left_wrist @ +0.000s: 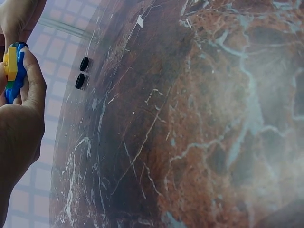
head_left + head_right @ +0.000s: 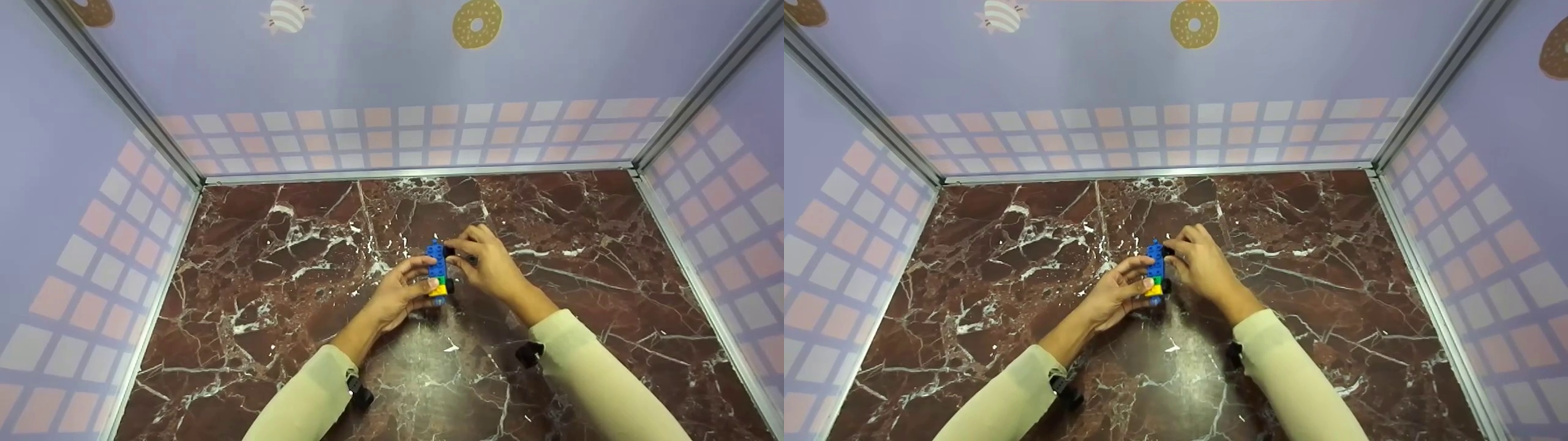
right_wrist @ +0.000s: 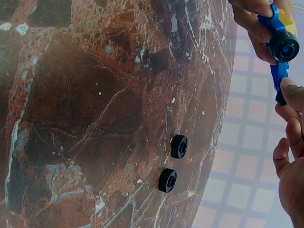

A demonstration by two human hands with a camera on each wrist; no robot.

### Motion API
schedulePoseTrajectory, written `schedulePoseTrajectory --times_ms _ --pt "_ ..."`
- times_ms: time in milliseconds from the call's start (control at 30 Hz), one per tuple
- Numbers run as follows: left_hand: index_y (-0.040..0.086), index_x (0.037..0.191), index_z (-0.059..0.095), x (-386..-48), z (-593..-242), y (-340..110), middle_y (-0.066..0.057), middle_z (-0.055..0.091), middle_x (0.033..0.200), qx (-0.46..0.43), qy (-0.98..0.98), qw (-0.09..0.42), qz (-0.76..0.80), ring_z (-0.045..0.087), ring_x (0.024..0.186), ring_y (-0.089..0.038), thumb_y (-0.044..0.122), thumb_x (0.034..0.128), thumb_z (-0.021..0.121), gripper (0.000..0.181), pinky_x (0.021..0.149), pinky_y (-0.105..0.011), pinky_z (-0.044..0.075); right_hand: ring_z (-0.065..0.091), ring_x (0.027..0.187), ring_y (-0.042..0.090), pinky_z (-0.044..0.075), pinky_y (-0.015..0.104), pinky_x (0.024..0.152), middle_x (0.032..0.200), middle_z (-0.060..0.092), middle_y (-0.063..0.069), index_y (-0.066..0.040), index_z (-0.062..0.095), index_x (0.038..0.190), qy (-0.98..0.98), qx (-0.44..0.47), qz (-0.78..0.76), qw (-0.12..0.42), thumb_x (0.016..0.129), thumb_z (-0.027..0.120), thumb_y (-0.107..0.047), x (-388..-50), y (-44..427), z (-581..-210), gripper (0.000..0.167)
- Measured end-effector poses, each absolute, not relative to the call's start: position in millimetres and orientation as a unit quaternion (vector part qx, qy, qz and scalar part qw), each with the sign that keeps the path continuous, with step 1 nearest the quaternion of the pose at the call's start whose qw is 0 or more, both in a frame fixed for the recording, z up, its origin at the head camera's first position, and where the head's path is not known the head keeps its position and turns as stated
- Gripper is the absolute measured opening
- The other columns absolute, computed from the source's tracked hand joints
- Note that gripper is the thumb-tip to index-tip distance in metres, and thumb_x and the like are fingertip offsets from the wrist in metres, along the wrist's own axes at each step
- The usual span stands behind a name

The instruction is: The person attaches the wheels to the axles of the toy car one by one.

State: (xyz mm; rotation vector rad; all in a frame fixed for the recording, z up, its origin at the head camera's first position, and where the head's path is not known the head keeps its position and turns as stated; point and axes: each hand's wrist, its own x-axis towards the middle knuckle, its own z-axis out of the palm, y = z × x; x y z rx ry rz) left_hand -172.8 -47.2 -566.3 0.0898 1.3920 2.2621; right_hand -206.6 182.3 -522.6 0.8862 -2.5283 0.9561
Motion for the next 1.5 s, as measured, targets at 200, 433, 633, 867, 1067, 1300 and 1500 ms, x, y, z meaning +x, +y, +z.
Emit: schedulePoseTrajectory --times_ms 200,433,633,867,1067,1300,1500 --pt "0.004 0.147 0.059 -172.8 -567.4 -47.6 -0.009 0.063 0.13 0.033 0.507 0.24 0.827 0.075 0.104 -0.023 -0.006 0.1033 0.068 0.046 0.088 -0.038 0.071 0.058 0.094 0.028 0.055 0.04 0.08 0.1 0.07 0.015 0.0 0.083 0.121 -0.876 0.308 0.338 0.152 0.094 0.087 -0.008 -206.8 181.7 -523.2 0.028" --pt "0.003 0.147 0.058 -172.9 -568.8 -48.4 -0.009 0.063 0.131 0.04 0.511 0.242 0.824 0.075 0.106 -0.024 -0.006 0.1045 0.066 0.045 0.09 -0.04 0.071 0.056 0.091 0.027 0.051 0.038 0.077 0.099 0.069 0.016 -0.001 0.082 0.122 -0.874 0.304 0.349 0.149 0.095 0.086 -0.009 -208.0 181.5 -525.2 0.028" --pt "0.004 0.146 0.059 -172.1 -567.7 -48.6 -0.01 0.064 0.131 0.036 0.509 0.241 0.825 0.074 0.107 -0.024 -0.006 0.1035 0.068 0.045 0.09 -0.04 0.071 0.057 0.092 0.026 0.052 0.038 0.078 0.099 0.068 0.016 -0.004 0.083 0.122 -0.876 0.297 0.352 0.146 0.095 0.086 -0.01 -207.2 181.0 -526.1 0.027" --pt "0.005 0.144 0.061 -171.4 -566.9 -49.4 -0.01 0.063 0.131 0.032 0.508 0.244 0.825 0.074 0.107 -0.025 -0.006 0.1032 0.068 0.043 0.089 -0.04 0.071 0.057 0.091 0.026 0.052 0.037 0.077 0.097 0.069 0.015 -0.004 0.083 0.12 -0.873 0.298 0.356 0.151 0.094 0.087 -0.009 -206.2 180.0 -526.0 0.027" --pt "0.006 0.145 0.061 -171.4 -566.7 -49.1 -0.01 0.063 0.132 0.029 0.506 0.248 0.826 0.075 0.108 -0.025 -0.006 0.1029 0.068 0.044 0.09 -0.04 0.071 0.057 0.089 0.026 0.051 0.035 0.075 0.095 0.068 0.012 -0.003 0.083 0.118 -0.87 0.3 0.357 0.159 0.093 0.088 -0.008 -205.6 179.9 -525.7 0.027" --pt "0.008 0.144 0.061 -170.1 -564.6 -48.6 -0.009 0.063 0.132 0.026 0.496 0.248 0.832 0.075 0.108 -0.026 -0.006 0.1036 0.067 0.043 0.089 -0.04 0.071 0.059 0.089 0.026 0.051 0.035 0.075 0.095 0.069 0.015 -0.003 0.083 0.119 -0.868 0.301 0.362 0.158 0.093 0.088 -0.008 -205.3 180.2 -524.5 0.027" --pt "0.007 0.144 0.061 -169.2 -564.1 -47.5 -0.008 0.064 0.13 0.032 0.49 0.247 0.836 0.076 0.105 -0.026 -0.007 0.1047 0.065 0.042 0.087 -0.038 0.071 0.062 0.09 0.028 0.055 0.037 0.076 0.095 0.069 0.014 -0.002 0.083 0.119 -0.871 0.29 0.368 0.148 0.094 0.088 -0.008 -205.3 180.6 -524.0 0.026"
